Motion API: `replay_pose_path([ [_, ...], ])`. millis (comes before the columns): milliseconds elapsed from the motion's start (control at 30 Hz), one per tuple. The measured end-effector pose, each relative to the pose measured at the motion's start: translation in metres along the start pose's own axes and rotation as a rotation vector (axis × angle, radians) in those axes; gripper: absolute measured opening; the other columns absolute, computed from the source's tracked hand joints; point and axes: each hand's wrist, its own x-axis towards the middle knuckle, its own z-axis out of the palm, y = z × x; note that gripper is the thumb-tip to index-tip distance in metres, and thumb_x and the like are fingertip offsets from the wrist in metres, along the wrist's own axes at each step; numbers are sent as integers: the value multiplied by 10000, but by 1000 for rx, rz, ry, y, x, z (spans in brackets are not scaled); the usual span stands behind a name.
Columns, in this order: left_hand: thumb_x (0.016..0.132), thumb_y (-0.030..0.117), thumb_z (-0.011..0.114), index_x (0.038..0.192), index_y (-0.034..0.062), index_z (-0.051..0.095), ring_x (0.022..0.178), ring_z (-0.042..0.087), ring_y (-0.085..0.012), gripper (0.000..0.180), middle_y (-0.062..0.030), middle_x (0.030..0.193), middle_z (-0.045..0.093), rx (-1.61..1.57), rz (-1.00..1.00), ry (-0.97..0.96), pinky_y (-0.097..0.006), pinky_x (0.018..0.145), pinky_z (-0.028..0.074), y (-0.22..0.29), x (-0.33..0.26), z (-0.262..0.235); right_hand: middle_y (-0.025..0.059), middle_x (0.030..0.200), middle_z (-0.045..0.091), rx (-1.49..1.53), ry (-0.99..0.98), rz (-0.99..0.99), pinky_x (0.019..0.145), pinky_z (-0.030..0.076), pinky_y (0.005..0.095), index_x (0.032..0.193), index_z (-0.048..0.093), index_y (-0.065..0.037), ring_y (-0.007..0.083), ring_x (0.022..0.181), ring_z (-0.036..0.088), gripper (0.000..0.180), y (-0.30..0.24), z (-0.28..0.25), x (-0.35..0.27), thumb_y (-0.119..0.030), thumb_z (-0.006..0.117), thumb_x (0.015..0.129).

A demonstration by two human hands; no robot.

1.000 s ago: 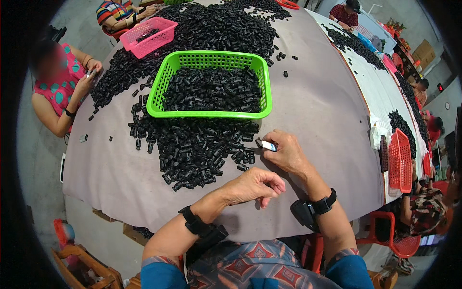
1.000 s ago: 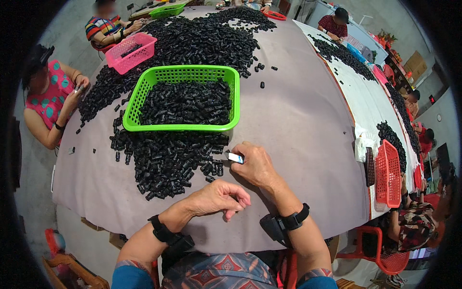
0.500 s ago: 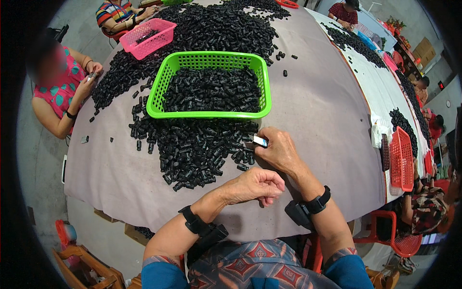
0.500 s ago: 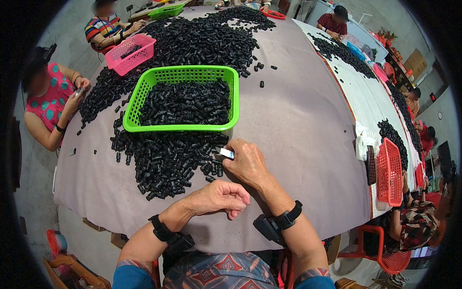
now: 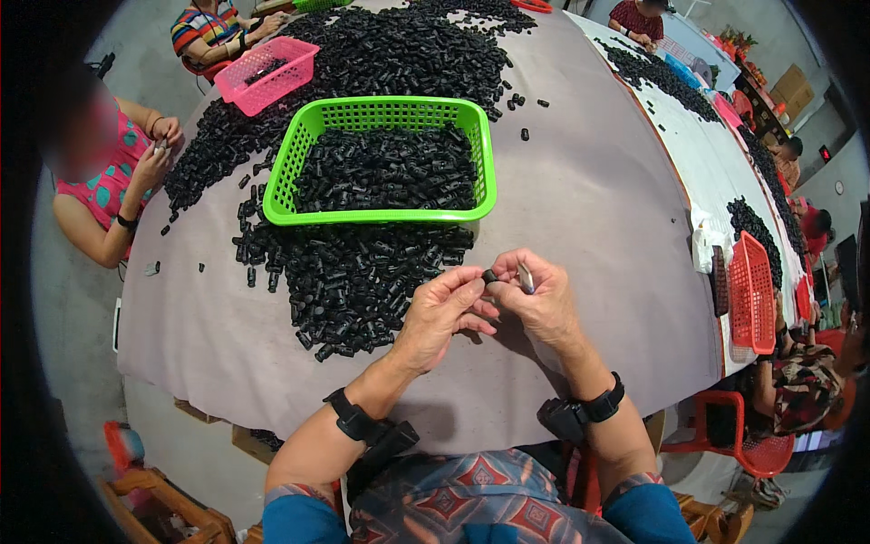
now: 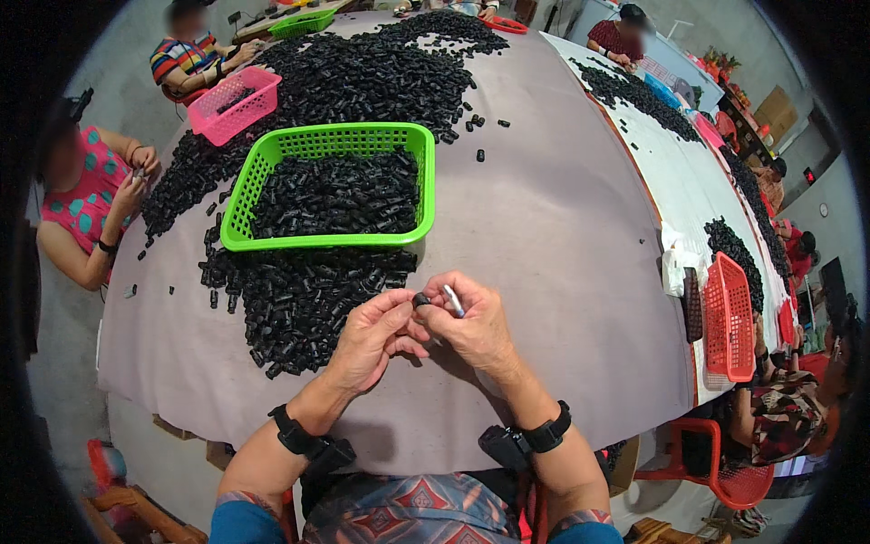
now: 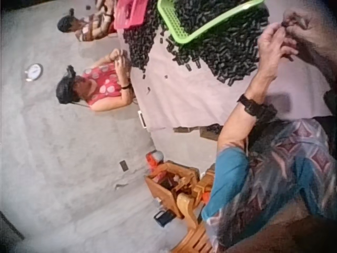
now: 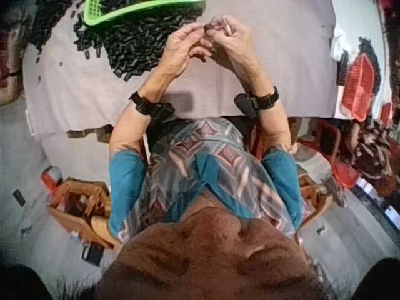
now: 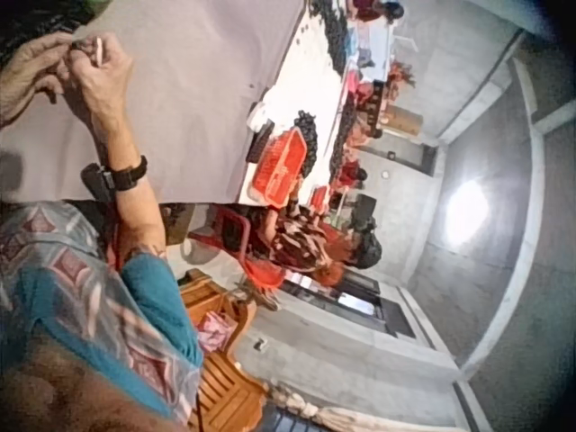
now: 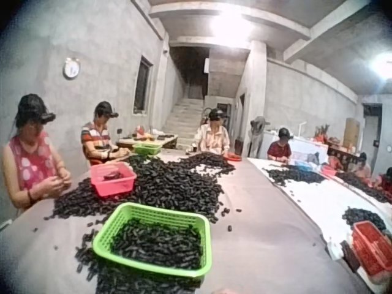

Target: Sorting and inspecting small black manufacturing components at a shared workspace table.

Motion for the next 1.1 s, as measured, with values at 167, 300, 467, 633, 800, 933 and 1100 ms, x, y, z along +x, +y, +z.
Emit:
replay_pose_path([
  [167, 933, 133, 515, 1092, -20, 556, 727, 633, -134, 224, -90, 862, 632, 64, 11, 3, -264, 593, 576, -3, 2, -8, -23, 739, 534, -207, 15, -191, 577, 418, 207, 953, 624, -36, 50, 662, 496, 205, 6, 1, 1, -63, 704, 766],
  [300, 930, 137, 522, 1063, -20, 566, 709, 635, -133, 211, -82, 847, 630, 38, -19, 26, -264, 587, 576, -1, 1, -7, 25, 763, 541, -335, -29, -326, 590, 424, 222, 975, 642, -30, 96, 675, 527, 243, 4, -2, 2, -80, 720, 750],
  [467, 935, 164, 516, 1034, -6, 560, 708, 636, -137, 202, -80, 839, 624, 8, -75, -41, -263, 586, 575, 2, -1, -4, 23, 763, 537, -308, -56, -331, 577, 414, 227, 929, 648, -29, 91, 658, 513, 197, 4, -2, 1, -95, 717, 758],
  [633, 941, 190, 509, 1040, -7, 538, 683, 628, -138, 222, -74, 817, 616, -76, -113, -81, -262, 582, 569, 0, 1, -6, 8, 778, 544, -174, -56, -231, 581, 415, 219, 904, 632, -7, 71, 664, 513, 163, 9, 1, -1, -83, 698, 777],
  [800, 943, 201, 508, 1036, 0, 540, 683, 622, -132, 224, -66, 817, 619, -93, -137, -110, -271, 592, 559, -2, 2, -9, 18, 775, 574, 181, -55, -17, 566, 473, 218, 869, 589, 21, 69, 649, 550, 85, 4, 8, -4, -60, 612, 858],
  [933, 940, 204, 515, 1026, 19, 548, 686, 619, -136, 207, -66, 824, 622, -118, -169, -97, -293, 616, 555, -2, 1, -8, 26, 744, 583, 160, -47, -40, 549, 487, 231, 854, 580, 19, 71, 651, 554, 94, 4, 7, -5, -70, 580, 884],
  [1100, 933, 182, 526, 1024, 20, 548, 698, 616, -137, 188, -67, 833, 623, -107, -174, -96, -293, 624, 549, -2, 0, -5, 23, 743, 582, 123, 3, -33, 574, 482, 228, 864, 584, 23, 73, 665, 558, 113, 11, 5, -3, -87, 582, 888],
])
